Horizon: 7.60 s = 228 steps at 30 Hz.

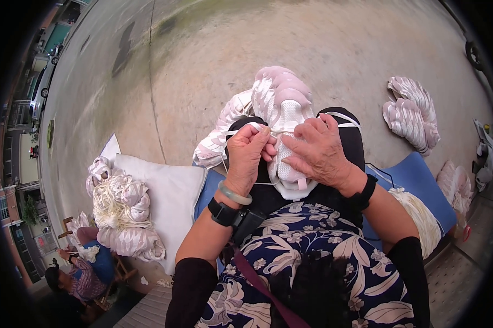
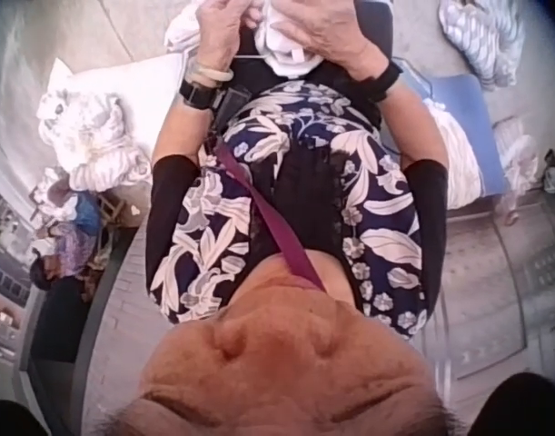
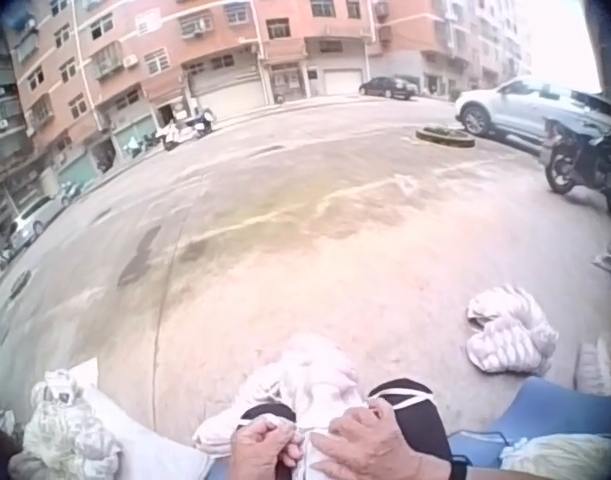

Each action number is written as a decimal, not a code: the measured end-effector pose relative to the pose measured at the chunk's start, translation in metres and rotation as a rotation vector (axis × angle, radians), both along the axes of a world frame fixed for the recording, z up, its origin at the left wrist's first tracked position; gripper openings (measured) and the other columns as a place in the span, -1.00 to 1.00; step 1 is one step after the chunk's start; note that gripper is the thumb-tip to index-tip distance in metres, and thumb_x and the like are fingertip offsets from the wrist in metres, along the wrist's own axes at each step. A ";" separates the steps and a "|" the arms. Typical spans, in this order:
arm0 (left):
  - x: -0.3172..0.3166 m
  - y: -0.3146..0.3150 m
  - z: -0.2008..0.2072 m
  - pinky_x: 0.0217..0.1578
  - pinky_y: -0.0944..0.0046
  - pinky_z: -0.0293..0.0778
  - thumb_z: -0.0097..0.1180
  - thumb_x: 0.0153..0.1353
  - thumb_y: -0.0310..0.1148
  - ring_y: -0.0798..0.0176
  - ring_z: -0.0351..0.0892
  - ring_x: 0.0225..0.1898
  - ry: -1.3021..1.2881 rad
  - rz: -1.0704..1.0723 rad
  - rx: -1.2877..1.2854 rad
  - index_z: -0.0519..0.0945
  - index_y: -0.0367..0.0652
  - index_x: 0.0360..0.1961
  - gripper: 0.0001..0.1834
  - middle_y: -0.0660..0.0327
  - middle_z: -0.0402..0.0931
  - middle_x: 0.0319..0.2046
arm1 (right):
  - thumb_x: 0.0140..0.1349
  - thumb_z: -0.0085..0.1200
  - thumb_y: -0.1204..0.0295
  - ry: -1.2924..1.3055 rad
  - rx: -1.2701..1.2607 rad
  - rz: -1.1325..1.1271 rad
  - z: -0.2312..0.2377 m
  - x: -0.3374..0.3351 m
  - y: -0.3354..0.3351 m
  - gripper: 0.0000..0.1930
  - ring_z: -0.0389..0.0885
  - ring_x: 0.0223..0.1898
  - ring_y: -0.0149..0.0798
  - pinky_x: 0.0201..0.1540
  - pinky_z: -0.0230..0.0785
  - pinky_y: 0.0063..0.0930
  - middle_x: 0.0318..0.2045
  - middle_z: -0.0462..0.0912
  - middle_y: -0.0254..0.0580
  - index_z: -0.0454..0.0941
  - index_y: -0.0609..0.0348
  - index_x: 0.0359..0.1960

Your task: The recorder is lacing white and pink athletic shoes while sitting outdoors.

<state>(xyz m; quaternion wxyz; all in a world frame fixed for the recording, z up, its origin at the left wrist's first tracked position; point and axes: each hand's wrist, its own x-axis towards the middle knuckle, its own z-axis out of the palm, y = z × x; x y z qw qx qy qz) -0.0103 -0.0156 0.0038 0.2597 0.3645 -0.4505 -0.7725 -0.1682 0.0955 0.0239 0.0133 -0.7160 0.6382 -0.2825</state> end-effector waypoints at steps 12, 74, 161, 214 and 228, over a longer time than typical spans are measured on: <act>-0.012 -0.005 -0.006 -0.64 0.58 0.26 0.07 0.25 -0.42 0.60 0.34 -0.63 -0.162 -0.071 -0.291 0.54 -0.24 -0.39 -0.88 0.36 0.47 -0.60 | -0.10 0.24 0.12 0.013 0.037 -0.021 -0.002 -0.002 -0.003 -0.49 0.38 -0.16 -0.22 0.11 0.04 0.00 -0.33 0.40 -0.31 0.51 0.02 -0.08; -0.014 -0.007 0.001 -0.43 -0.10 0.40 -0.05 -0.02 -0.52 -0.22 0.50 -0.47 -0.465 -0.358 -1.178 0.43 -0.31 -0.37 -0.86 -0.14 0.47 -0.59 | -0.05 0.16 0.38 -0.135 -0.066 -0.322 -0.043 0.017 -0.029 -0.78 0.40 -0.15 -0.18 0.13 -0.02 0.16 -0.38 0.44 -0.33 0.40 -0.05 -0.35; 0.001 -0.032 0.005 -0.61 0.55 0.34 0.12 0.16 -0.53 0.53 0.45 -0.58 -0.179 -0.347 -0.218 0.58 -0.26 -0.23 -0.85 0.34 0.51 -0.55 | 0.13 0.01 0.44 -0.503 0.101 -0.236 -0.005 -0.003 0.054 -0.89 0.52 -0.48 0.07 -0.45 0.33 -0.19 -0.56 0.51 -0.01 0.44 0.20 -0.50; -0.006 0.012 -0.008 -0.53 0.45 0.30 0.13 0.10 -0.48 0.47 0.28 -0.58 -0.408 -0.097 -1.003 0.47 -0.31 -0.20 -0.76 0.32 0.33 -0.60 | 0.32 -0.04 0.29 -1.446 0.749 -0.405 0.018 -0.028 0.139 -0.70 0.23 -0.76 -0.52 -0.67 0.07 -0.63 -0.78 0.30 -0.45 0.45 0.19 -0.53; -0.038 0.023 0.010 -0.06 0.11 0.34 0.14 -0.14 -0.52 -0.05 0.42 -0.12 -0.432 -0.098 -1.440 0.53 -0.19 -0.48 -0.88 0.05 0.49 -0.18 | -0.06 0.22 0.22 -0.301 0.198 -0.207 -0.012 -0.003 0.035 -0.28 0.52 -0.11 0.05 -0.13 0.43 -0.20 -0.11 0.45 0.07 0.22 0.31 0.12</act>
